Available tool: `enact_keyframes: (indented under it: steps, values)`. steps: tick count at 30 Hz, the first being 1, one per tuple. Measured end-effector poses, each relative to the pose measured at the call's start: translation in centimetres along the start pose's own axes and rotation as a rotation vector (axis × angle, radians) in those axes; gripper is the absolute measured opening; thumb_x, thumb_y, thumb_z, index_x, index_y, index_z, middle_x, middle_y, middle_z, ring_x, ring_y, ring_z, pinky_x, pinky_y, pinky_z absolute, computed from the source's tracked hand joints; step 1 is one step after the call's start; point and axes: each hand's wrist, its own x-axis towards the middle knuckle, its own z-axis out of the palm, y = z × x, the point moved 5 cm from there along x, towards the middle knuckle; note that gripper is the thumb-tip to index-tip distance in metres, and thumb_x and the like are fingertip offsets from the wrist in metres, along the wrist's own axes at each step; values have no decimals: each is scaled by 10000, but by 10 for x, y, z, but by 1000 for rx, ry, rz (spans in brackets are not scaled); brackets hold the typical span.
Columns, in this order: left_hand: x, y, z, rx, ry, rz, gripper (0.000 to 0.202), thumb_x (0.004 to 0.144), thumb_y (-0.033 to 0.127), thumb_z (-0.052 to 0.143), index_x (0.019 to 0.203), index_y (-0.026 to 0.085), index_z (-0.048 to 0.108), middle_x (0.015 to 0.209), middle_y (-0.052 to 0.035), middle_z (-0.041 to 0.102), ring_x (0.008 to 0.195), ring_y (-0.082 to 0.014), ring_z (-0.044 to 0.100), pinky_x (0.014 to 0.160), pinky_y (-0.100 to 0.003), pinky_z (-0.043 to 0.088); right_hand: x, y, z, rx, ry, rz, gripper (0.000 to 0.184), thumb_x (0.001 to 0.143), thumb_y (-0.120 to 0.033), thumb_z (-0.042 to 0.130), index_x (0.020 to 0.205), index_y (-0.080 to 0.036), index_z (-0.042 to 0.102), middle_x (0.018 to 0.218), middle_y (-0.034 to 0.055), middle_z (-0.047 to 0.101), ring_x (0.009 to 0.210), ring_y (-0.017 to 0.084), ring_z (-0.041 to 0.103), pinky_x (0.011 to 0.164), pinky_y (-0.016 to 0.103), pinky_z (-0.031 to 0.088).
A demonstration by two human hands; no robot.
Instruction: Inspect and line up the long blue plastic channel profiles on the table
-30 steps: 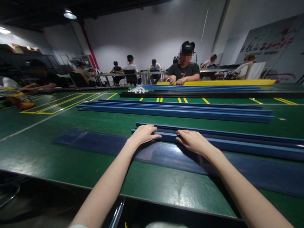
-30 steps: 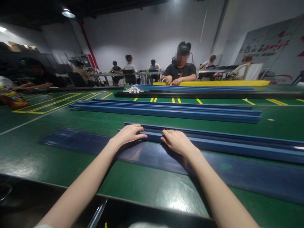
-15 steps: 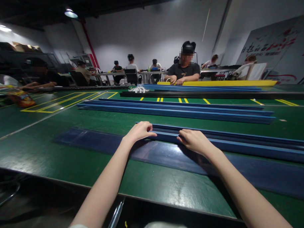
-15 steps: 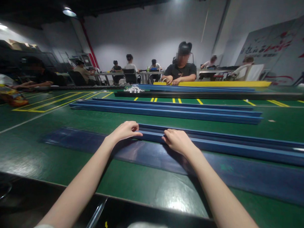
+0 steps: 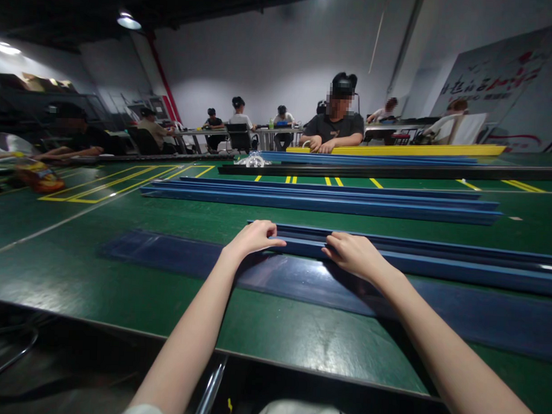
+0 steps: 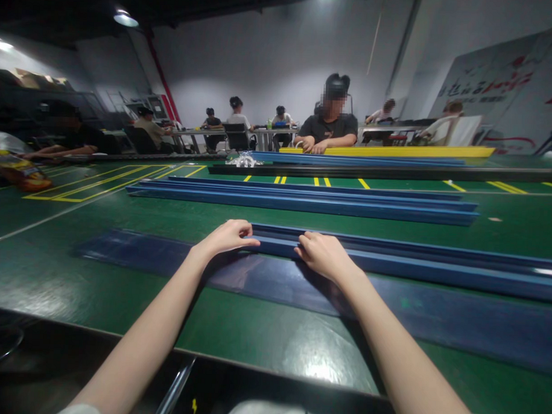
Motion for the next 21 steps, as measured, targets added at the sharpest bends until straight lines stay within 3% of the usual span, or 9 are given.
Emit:
enact_keyframes:
  steps: [6,13,21]
  values:
    - [1,-2,9,35,-81,-25,364,728,554,556,765,198,618,782,-10,646,668,-150,557,534,-215,321,1,-1,4,33,-14,-5,264,903,-344,347,870,-176,548,885,75,627,774,169,591,568,251,310]
    - [-2,-1,6,78,-116,-79,352,744,535,548,858,212,628,885,-32,666,775,-181,598,575,-213,369,0,-1,5,49,-13,-6,271,904,-355,338,890,-181,545,908,72,632,790,180,594,572,253,319]
    - [-4,2,6,167,-118,-14,317,787,513,515,794,220,634,894,-32,657,833,-187,597,605,-209,376,6,-13,5,36,36,-17,286,915,-364,329,921,-175,542,923,84,641,839,182,594,587,245,319]
